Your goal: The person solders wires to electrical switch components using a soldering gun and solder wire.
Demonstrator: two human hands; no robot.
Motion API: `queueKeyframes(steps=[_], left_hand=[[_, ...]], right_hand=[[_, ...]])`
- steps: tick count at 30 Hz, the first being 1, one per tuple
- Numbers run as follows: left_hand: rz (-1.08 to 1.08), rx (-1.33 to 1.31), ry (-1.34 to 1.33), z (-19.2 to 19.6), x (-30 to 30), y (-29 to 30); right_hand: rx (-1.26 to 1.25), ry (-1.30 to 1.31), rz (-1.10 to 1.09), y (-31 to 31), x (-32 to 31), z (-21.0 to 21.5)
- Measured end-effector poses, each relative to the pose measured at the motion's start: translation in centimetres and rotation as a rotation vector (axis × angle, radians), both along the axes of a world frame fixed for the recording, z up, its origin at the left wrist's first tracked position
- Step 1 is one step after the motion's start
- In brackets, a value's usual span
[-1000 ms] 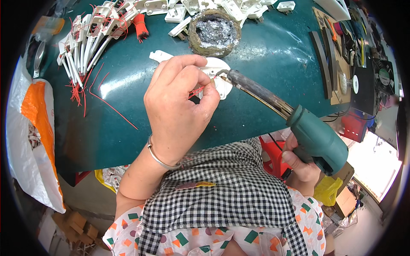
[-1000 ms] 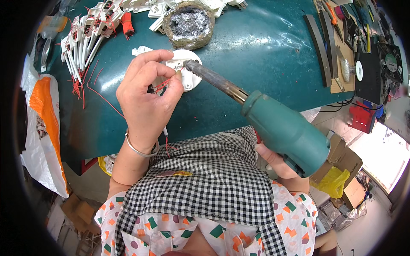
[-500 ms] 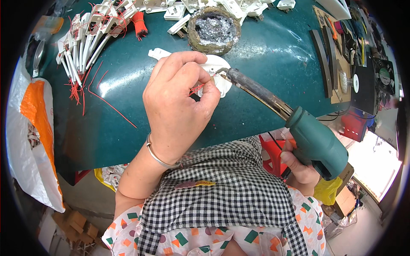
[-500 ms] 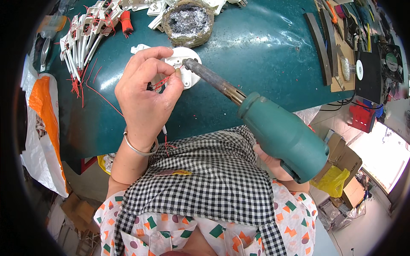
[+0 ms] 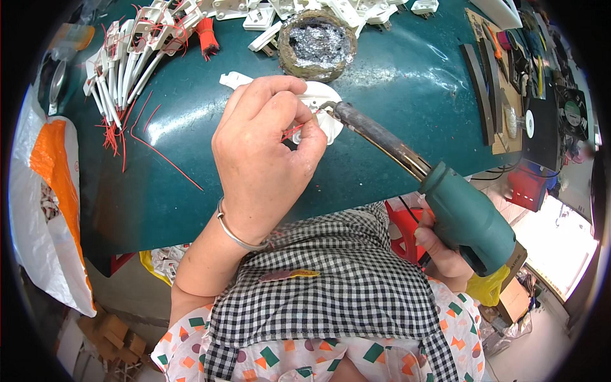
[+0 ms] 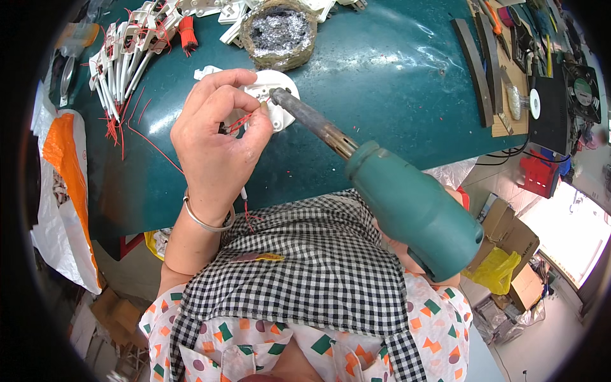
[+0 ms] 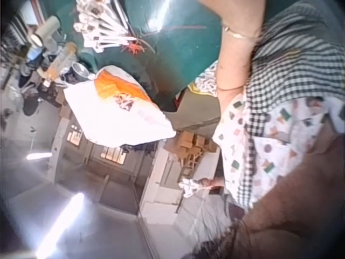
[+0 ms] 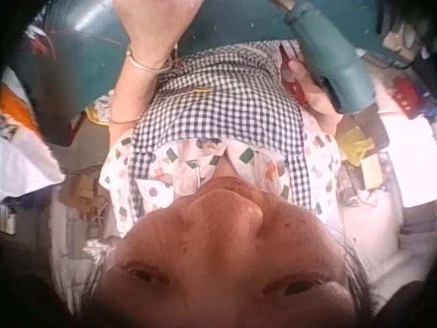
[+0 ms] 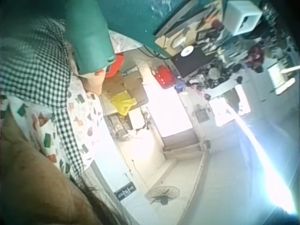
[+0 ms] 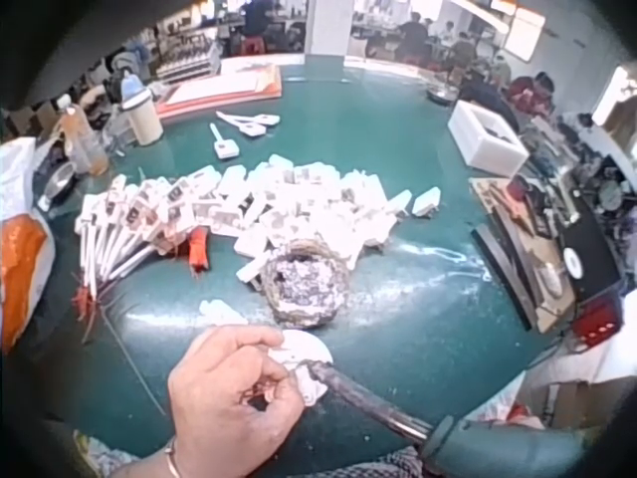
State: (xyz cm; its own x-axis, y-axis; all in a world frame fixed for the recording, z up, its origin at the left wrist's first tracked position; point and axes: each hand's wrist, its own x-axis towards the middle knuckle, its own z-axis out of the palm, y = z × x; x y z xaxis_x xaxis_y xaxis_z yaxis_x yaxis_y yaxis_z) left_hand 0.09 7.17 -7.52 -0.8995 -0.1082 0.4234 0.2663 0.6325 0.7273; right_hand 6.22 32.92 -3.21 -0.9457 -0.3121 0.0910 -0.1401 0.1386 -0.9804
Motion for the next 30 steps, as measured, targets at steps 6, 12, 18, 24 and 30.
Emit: queueKeyframes(steps=[6,12,18,24,30], left_hand=[[0.002,-0.008,0.003,0.1,0.0,0.0],[-0.001,-0.020,0.004,0.1,0.0,0.0],[-0.004,-0.014,0.004,0.1,0.0,0.1],[-0.005,-0.014,0.003,0.2,0.0,0.0],[-0.001,-0.015,0.002,0.2,0.0,0.0]], right_hand=[[0.045,-0.003,0.011,0.5,-0.1,0.1],[0.092,-0.006,0.021,1.0,-0.2,0.2],[0.139,-0.010,0.025,1.5,-0.1,0.3],[-0.003,-0.116,-0.091,0.9,0.4,0.3],[-0.326,-0.208,-0.348,-1.3,-0.8,0.8]])
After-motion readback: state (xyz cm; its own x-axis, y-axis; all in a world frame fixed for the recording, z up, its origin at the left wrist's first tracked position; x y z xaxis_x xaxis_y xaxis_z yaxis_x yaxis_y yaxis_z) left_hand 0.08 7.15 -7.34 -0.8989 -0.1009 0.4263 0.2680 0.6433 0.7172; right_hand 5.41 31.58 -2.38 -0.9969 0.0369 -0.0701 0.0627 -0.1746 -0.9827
